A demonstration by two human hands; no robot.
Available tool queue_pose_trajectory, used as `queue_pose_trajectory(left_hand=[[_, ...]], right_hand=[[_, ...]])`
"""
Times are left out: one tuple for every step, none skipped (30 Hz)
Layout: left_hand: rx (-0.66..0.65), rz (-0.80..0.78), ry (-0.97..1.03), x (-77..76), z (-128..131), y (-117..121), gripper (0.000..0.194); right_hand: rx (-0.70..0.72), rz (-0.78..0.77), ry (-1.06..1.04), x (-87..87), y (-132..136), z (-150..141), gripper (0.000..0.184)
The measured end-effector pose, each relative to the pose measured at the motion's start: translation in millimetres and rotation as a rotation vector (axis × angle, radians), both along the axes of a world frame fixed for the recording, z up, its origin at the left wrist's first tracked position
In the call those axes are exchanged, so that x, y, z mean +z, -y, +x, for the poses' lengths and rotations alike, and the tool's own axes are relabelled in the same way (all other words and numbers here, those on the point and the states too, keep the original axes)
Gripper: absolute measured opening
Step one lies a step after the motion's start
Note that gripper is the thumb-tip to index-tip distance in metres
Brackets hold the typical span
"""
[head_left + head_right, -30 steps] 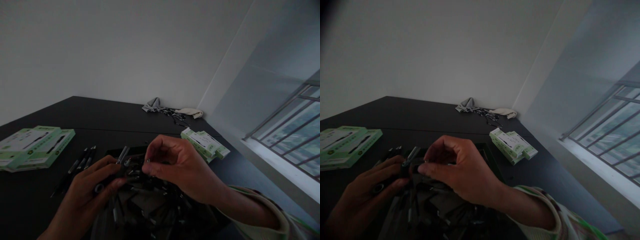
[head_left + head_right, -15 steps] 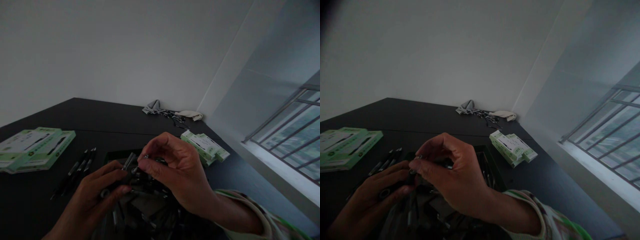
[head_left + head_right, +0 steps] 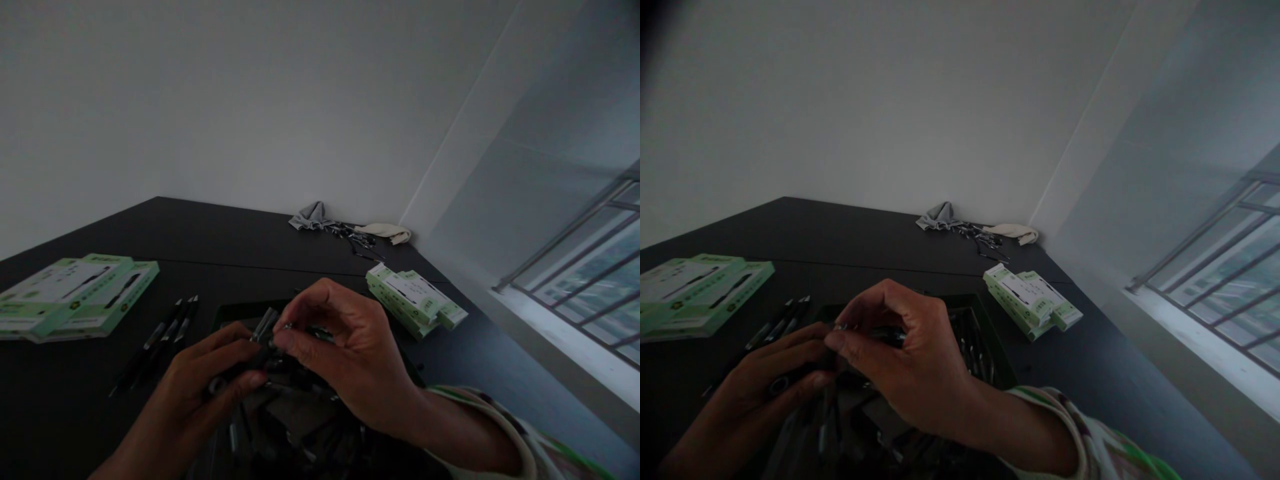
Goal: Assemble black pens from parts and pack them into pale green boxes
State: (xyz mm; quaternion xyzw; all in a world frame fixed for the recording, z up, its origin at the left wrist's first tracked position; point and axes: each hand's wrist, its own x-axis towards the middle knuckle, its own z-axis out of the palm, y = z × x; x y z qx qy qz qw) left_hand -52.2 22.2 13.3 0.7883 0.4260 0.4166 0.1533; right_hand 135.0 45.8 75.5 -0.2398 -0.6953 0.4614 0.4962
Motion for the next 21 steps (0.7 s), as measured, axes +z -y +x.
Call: queue_pose_trajectory(left_hand=[[0.003, -0.009, 0.016, 1.3, 0.6, 0.4, 0.004], [-0.003, -0.01, 0.033, 2.4, 1.2, 0.5, 0.005], [-0.012, -0.007, 0.052, 3.4, 1.8, 0.4, 0.006], [-0.022, -0.005, 0.071, 4.1, 2.4, 0.0, 0.008], [-0.035, -0.012, 0.083, 4.3, 2.9, -0.5, 0.01], [-0.044, -0.027, 0.09, 4.1, 3.2, -0.9, 0.013], [-0.045, -0.042, 0.092, 3.5, 3.2, -1.1, 0.014], [-0.021, -0.047, 0.095, 2.4, 2.9, -0.9, 0.014], [0.009, -0.04, 0.093, 0.9, 2.3, -0.4, 0.011], [0.028, -0.029, 0.09, -0.8, 1.5, 0.5, 0.011], [0.033, -0.021, 0.088, -2.7, 0.7, 1.7, 0.014], [0.019, -0.017, 0.092, -4.8, -0.1, 3.0, 0.016], [-0.003, -0.028, 0.1, -7.0, -0.8, 4.3, 0.017], [-0.013, -0.045, 0.116, -9.3, -1.3, 5.3, 0.017], [0.006, -0.064, 0.138, -11.7, -1.6, 6.1, 0.016], [0.046, -0.075, 0.16, -14.0, -1.8, 6.5, 0.017], [0.092, -0.089, 0.17, -16.0, -1.7, 6.5, 0.019], [0.138, -0.1, 0.178, -17.5, -1.5, 6.1, 0.021], [0.156, -0.113, 0.173, -18.4, -1.2, 5.4, 0.023], [0.148, -0.133, 0.154, -18.8, -0.9, 4.5, 0.024], [0.125, -0.155, 0.13, -18.8, -0.6, 3.4, 0.024]], right_hand=[[0.0, 0.007, 0.004, -1.0, -0.6, 0.0, 0.011], [0.002, 0.017, 0.008, -1.7, -1.3, 0.0, 0.01], [0.006, 0.031, 0.015, -2.1, -2.0, 0.0, 0.01], [0.009, 0.046, 0.027, -2.0, -2.6, 0.1, 0.009], [0.01, 0.061, 0.045, -1.5, -3.1, 0.2, 0.008], [0.01, 0.067, 0.066, -0.8, -3.4, 0.3, 0.007], [0.012, 0.059, 0.086, 0.0, -3.4, 0.2, 0.005], [0.021, 0.039, 0.101, 0.8, -3.2, 0.0, 0.005], [0.036, 0.011, 0.108, 1.3, -2.9, -0.4, 0.004], [0.053, -0.021, 0.102, 1.6, -2.5, -1.0, 0.004], [0.072, -0.049, 0.085, 1.6, -2.1, -1.7, 0.006], [0.086, -0.064, 0.061, 1.4, -1.9, -2.5, 0.007], [0.096, -0.072, 0.043, 1.1, -2.0, -3.2, 0.009], [0.107, -0.081, 0.034, 1.0, -2.4, -3.7, 0.011], [0.117, -0.089, 0.029, 1.1, -3.2, -3.9, 0.012], [0.13, -0.1, 0.03, 1.5, -4.1, -3.8, 0.013], [0.144, -0.115, 0.036, 2.1, -5.1, -3.3, 0.014], [0.155, -0.13, 0.045, 2.8, -5.9, -2.5, 0.014], [0.162, -0.142, 0.053, 3.5, -6.5, -1.6, 0.015], [0.164, -0.148, 0.063, 4.2, -6.7, -0.5, 0.016], [0.166, -0.153, 0.082, 4.8, -6.6, 0.7, 0.016]])
